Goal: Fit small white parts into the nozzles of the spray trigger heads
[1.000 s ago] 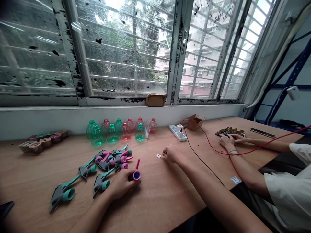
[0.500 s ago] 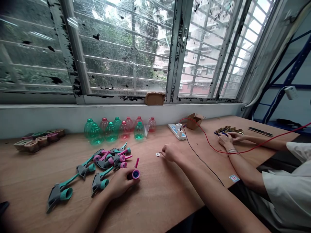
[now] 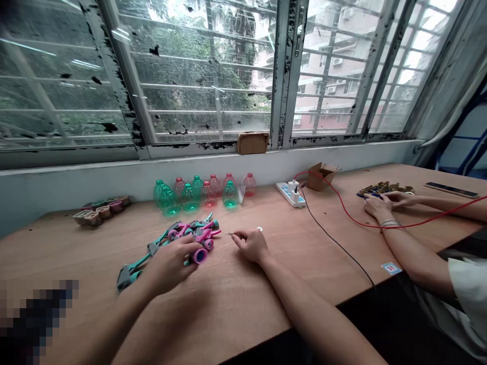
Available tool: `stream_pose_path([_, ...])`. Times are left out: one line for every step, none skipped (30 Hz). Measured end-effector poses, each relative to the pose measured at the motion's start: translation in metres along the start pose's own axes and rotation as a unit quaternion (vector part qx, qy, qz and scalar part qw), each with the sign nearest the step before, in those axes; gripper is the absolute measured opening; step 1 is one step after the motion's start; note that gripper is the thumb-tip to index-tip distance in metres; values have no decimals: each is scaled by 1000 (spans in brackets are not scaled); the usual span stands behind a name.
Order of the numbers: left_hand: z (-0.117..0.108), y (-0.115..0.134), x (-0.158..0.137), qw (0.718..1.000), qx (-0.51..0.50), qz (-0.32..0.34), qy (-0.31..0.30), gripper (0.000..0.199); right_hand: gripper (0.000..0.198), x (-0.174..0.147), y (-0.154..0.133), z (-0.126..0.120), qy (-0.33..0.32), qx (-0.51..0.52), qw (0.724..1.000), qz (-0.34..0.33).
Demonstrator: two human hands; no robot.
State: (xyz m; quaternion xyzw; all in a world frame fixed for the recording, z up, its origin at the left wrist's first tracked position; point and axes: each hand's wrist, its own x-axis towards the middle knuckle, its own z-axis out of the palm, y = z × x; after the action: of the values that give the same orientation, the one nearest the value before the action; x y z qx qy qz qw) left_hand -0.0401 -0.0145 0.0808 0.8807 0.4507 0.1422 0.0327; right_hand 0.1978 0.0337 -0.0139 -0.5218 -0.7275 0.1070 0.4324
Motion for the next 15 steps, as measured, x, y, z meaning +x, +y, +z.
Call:
stream_pose_path([-12,-13,-6,1000,20,-18,-6,17,26,-4,1,3,-12,7,1000,-14])
stream_pose_path([-23,-29,-12,999,35,-38,-16,18,25,-6,2,5,-23,12,999,-24])
stream_pose_path([-32,-46,-19,997,52,-57,-24,19,25,-8,3,5,-31,18,999,-30])
stream_pose_path([-38,-64,-27,994,70,-76,-27,20,24,-9,5,4,-35,22,999,-31])
stream_pose_path([-41,-82,-34,991,90,-98,-26,20,24,-9,6,3,-36,28,999,-29])
stream_pose_path([-41,-100,-41,987,106,-115,-34,21,24,-9,7,2,-35,37,998,-26])
stream_pose_path([-40,-117,-47,983,125,-132,-40,21,24,-8,8,2,-29,48,998,-22])
stream_pose_path([-37,-131,-53,979,136,-144,-41,19,24,-8,8,1,-20,60,998,-19])
stream_pose_path([-33,-143,-57,978,139,-146,-42,19,25,-7,8,1,-9,73,997,-16])
stream_pose_path([-30,-151,-61,978,141,-146,-39,20,24,-7,8,1,2,85,996,-15])
stream_pose_path([-27,-156,-63,979,136,-147,-36,21,24,-6,8,1,10,95,995,-14])
stream_pose_path([-25,-159,-65,980,125,-149,-39,22,24,-6,8,1,16,104,994,-14])
stream_pose_path([-24,-159,-66,981,111,-152,-46,23,24,-6,8,1,19,110,994,-12])
stream_pose_path([-25,-157,-66,982,95,-156,-57,24,24,-6,8,1,21,113,993,-9])
stream_pose_path([-27,-155,-66,981,80,-160,-70,26,24,-6,8,1,23,115,993,-4])
